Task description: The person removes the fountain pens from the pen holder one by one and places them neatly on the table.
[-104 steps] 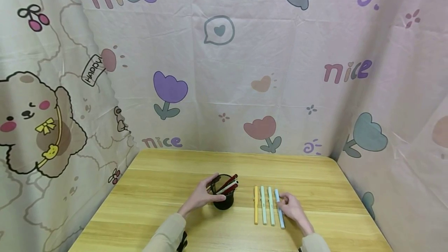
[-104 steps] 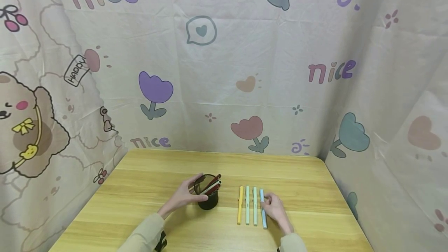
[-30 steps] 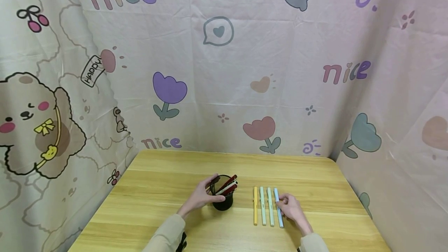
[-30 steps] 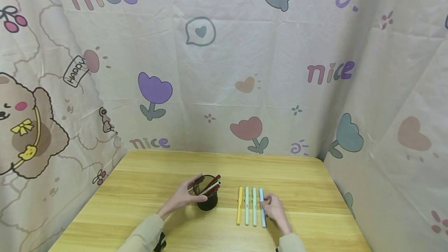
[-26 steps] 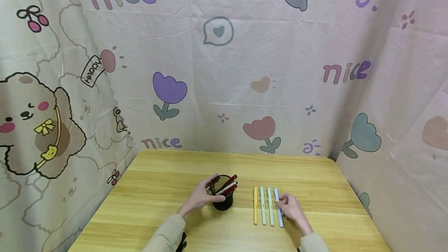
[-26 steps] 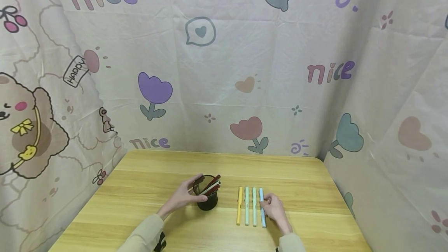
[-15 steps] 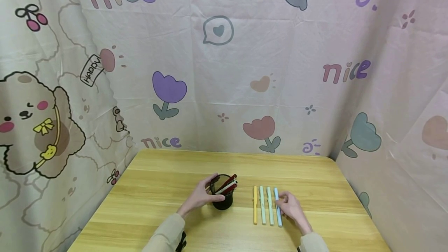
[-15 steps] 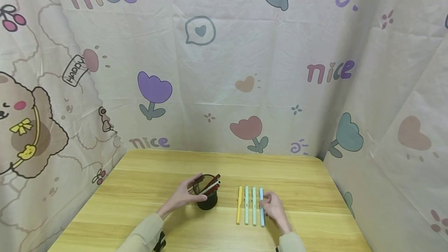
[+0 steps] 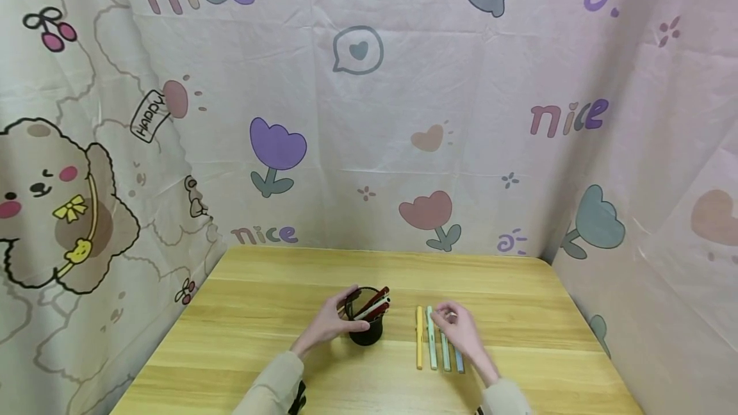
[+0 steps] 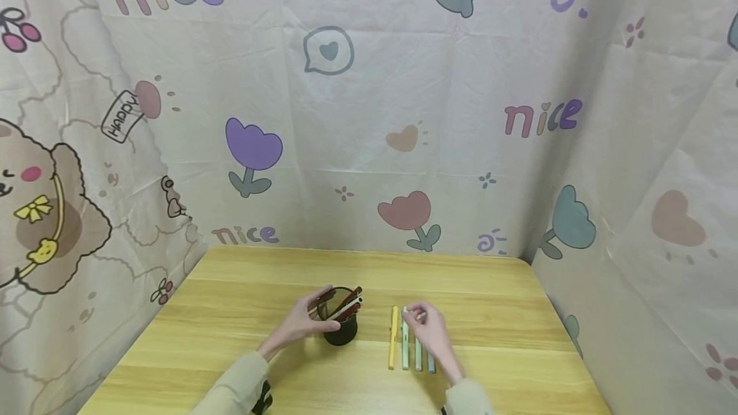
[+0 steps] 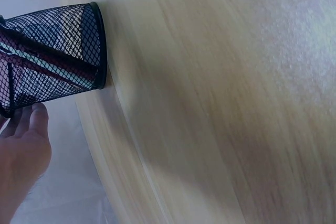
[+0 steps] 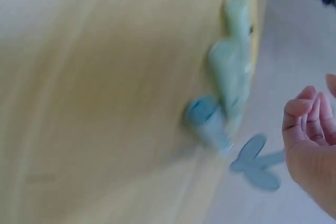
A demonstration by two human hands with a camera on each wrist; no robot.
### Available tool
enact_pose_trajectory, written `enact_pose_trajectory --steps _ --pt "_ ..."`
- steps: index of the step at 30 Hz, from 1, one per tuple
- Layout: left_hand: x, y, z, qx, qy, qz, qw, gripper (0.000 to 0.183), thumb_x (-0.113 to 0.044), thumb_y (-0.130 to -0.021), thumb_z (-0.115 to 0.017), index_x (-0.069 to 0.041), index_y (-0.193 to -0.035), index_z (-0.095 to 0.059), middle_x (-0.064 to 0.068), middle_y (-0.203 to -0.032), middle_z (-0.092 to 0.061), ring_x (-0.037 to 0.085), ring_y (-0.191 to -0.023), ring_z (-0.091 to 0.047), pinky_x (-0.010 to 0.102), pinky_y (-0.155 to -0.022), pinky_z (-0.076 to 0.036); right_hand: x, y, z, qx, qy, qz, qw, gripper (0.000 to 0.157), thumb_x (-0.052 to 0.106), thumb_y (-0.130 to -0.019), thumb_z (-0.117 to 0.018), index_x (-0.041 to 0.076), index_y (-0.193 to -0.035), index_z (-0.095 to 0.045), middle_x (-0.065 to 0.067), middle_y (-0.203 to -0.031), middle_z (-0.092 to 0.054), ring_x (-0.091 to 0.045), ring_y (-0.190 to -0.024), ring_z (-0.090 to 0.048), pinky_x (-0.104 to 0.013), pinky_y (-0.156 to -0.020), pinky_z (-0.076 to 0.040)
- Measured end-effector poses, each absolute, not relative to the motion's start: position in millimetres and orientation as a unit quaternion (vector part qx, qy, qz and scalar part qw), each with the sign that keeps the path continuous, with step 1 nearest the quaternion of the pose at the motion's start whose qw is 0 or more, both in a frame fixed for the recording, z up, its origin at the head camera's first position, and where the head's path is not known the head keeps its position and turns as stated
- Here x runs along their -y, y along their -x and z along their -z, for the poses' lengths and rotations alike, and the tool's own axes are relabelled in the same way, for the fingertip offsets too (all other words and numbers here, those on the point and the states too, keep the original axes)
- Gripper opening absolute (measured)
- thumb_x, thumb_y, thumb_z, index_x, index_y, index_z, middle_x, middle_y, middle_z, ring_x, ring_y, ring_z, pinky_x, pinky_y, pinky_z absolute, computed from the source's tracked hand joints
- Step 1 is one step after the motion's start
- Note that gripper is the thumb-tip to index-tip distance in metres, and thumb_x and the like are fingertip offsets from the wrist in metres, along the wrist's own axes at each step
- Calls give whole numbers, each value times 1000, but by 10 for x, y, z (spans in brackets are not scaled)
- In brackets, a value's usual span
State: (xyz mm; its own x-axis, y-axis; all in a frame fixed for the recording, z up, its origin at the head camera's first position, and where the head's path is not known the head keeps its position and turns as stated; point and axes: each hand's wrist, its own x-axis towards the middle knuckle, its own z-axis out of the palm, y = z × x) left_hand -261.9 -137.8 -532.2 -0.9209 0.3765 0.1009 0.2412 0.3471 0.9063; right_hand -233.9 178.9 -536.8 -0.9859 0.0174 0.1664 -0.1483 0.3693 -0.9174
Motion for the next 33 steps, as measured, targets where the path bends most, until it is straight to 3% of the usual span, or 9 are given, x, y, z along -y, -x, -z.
enact_pose_trajectory --steps 5,10,13,19,24,33 --pt "1387 2615 5316 -818 -194 -538 60 95 -32 -80 -86 -5 -156 -36 23 -161 -35 52 -145 -33 65 -114 -38 -1506 2378 5278 814 -127 -562 70 18 11 -90 -74 -1 -102 -68 -13 -88 -66 -3 -70 -59 -17 -62 -54" --pt "1384 2618 5321 -812 -200 -544 65 95 -31 -81 -86 -3 -156 -35 25 -160 -35 53 -145 -33 65 -114 -39 -1301 2427 5210 806 -186 -559 59 28 14 -92 -72 1 -116 -66 -14 -93 -66 -1 -74 -59 -17 -68 -56" --pt "1382 2631 5326 -807 -201 -551 69 94 -29 -81 -86 -2 -156 -34 25 -160 -35 52 -145 -34 64 -114 -39 -1208 2433 5151 803 -213 -555 48 31 14 -94 -70 -1 -122 -65 -16 -91 -66 -7 -70 -61 -17 -64 -54" --pt "1373 2637 5321 -806 -199 -553 70 95 -28 -81 -86 -1 -156 -33 25 -160 -36 50 -146 -34 62 -115 -40 -1084 2427 5090 806 -247 -535 62 27 2 -95 -65 -6 -120 -64 -23 -81 -64 0 -59 -52 -15 -52 -47" --pt "1361 2635 5308 -805 -199 -555 71 95 -25 -81 -86 1 -155 -33 25 -160 -36 50 -146 -34 62 -114 -41 -1087 2516 5214 800 -269 -534 55 25 5 -95 -67 -1 -119 -66 -21 -78 -63 4 -55 -47 -15 -47 -44" --pt "1360 2630 5306 -799 -199 -563 71 94 -23 -80 -86 -2 -156 -34 25 -160 -34 49 -146 -35 61 -115 -40 -1093 2513 5154 827 -271 -492 28 28 7 -94 -69 6 -122 -68 -6 -78 -64 3 -57 -51 -17 -48 -46"
